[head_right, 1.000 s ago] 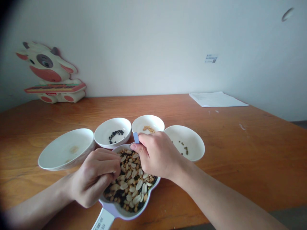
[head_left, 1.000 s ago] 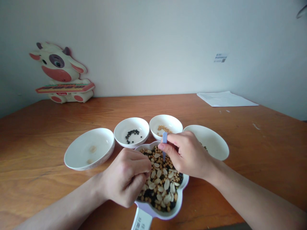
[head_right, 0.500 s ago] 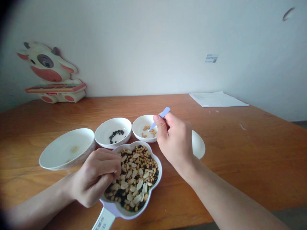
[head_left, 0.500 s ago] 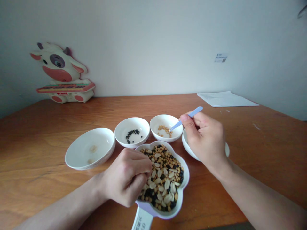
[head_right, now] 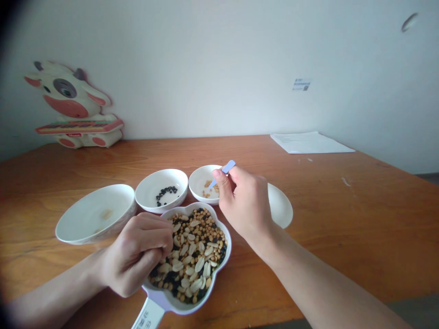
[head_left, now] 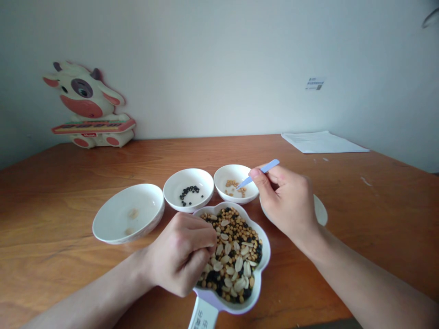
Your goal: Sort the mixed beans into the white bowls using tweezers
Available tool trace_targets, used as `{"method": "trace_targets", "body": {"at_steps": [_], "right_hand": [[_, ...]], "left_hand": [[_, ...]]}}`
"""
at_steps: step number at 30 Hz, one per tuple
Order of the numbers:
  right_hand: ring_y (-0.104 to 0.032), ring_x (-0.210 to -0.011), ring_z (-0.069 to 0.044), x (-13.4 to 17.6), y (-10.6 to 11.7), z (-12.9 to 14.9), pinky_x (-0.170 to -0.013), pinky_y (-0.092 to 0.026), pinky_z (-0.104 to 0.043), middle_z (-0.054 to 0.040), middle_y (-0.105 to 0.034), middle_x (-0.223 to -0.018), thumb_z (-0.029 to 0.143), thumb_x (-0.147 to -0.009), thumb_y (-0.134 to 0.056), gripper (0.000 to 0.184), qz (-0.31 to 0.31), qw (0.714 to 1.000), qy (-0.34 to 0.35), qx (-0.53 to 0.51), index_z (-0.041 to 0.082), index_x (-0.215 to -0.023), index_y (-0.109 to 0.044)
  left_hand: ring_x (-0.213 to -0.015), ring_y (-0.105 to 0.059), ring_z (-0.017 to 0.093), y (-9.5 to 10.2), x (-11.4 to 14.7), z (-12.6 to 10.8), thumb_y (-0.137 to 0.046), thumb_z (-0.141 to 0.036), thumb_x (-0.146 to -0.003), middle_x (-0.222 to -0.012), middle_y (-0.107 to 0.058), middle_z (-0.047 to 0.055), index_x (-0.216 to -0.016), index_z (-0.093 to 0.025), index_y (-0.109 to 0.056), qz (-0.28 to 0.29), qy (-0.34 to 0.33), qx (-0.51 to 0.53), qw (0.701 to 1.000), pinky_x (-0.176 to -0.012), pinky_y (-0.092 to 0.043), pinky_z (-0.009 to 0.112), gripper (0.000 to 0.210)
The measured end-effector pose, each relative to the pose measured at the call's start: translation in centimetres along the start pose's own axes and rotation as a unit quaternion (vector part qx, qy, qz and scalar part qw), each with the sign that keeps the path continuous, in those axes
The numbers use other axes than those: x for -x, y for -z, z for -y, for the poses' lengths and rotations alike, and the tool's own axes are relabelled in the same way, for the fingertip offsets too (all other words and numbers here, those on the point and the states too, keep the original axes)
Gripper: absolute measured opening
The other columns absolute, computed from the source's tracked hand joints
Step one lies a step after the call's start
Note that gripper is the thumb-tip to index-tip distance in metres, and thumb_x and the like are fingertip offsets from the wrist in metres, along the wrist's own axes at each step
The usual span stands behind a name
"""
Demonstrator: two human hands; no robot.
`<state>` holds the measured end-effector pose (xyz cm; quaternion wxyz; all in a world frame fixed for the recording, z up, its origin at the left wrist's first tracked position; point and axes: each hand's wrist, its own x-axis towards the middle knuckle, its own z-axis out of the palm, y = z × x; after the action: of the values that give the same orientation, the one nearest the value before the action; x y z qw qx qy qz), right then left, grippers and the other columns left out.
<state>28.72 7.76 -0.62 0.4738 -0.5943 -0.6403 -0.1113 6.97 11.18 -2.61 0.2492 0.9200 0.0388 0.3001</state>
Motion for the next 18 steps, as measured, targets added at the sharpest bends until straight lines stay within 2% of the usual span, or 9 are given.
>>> {"method": "trace_targets", "body": {"at_steps": [2, 5, 8, 13, 18], "right_hand": [[-0.036, -0.043, -0.008, 0.1, 0.2, 0.4, -0.046, -0.025, -0.024, 0.004, -0.044, -0.047, 0.031, -0.093, -0.054, 0.033, 0.041, 0.997, 0.051, -0.049, 0.014, -0.065, -0.058], [-0.038, -0.045, -0.008, 0.5, 0.3, 0.9, -0.048, -0.028, -0.024, 0.0029, -0.047, -0.05, 0.023, -0.091, -0.051, 0.028, 0.165, 0.969, 0.139, -0.125, 0.013, -0.067, -0.06], [-0.039, -0.048, -0.01, 0.9, 0.1, 1.2, -0.049, -0.03, -0.025, 0.0014, -0.048, -0.053, 0.022, -0.09, -0.049, 0.029, 0.25, 0.944, 0.162, -0.145, 0.015, -0.063, -0.054], [-0.038, -0.051, -0.01, 1.0, -0.3, 1.1, -0.052, -0.031, -0.025, 0.0009, -0.048, -0.055, 0.024, -0.091, -0.049, 0.03, 0.282, 0.94, 0.14, -0.128, 0.017, -0.062, -0.047], [-0.032, -0.05, -0.009, 1.0, -0.3, 1.0, -0.05, -0.026, -0.025, 0.004, -0.039, -0.054, 0.023, -0.09, -0.051, 0.032, 0.291, 0.938, 0.141, -0.123, 0.018, -0.06, -0.04]], "left_hand": [[-0.048, -0.036, 0.013, 0.0, 0.0, 0.0, -0.035, -0.007, -0.081, -0.052, -0.044, -0.001, -0.063, -0.021, -0.034, -0.001, -0.002, -0.002, 1.0, -0.048, -0.029, 0.027, 0.023], [-0.048, -0.035, 0.013, 0.0, -0.1, -0.1, -0.035, -0.007, -0.081, -0.052, -0.044, -0.001, -0.063, -0.021, -0.035, -0.004, -0.003, -0.006, 1.0, -0.049, -0.029, 0.027, 0.023], [-0.048, -0.033, 0.013, 0.0, 0.0, -0.1, -0.034, -0.007, -0.082, -0.052, -0.042, -0.002, -0.063, -0.021, -0.034, -0.003, 0.0, -0.014, 1.0, -0.049, -0.028, 0.028, 0.023], [-0.048, -0.033, 0.013, 0.0, 0.0, -0.2, -0.033, -0.008, -0.081, -0.053, -0.042, -0.001, -0.062, -0.021, -0.033, 0.003, 0.009, -0.021, 1.0, -0.049, -0.027, 0.029, 0.023], [-0.048, -0.034, 0.013, 0.0, -0.1, -0.2, -0.033, -0.008, -0.081, -0.052, -0.043, -0.001, -0.062, -0.021, -0.034, 0.004, 0.004, -0.019, 1.0, -0.049, -0.028, 0.029, 0.023]]}}
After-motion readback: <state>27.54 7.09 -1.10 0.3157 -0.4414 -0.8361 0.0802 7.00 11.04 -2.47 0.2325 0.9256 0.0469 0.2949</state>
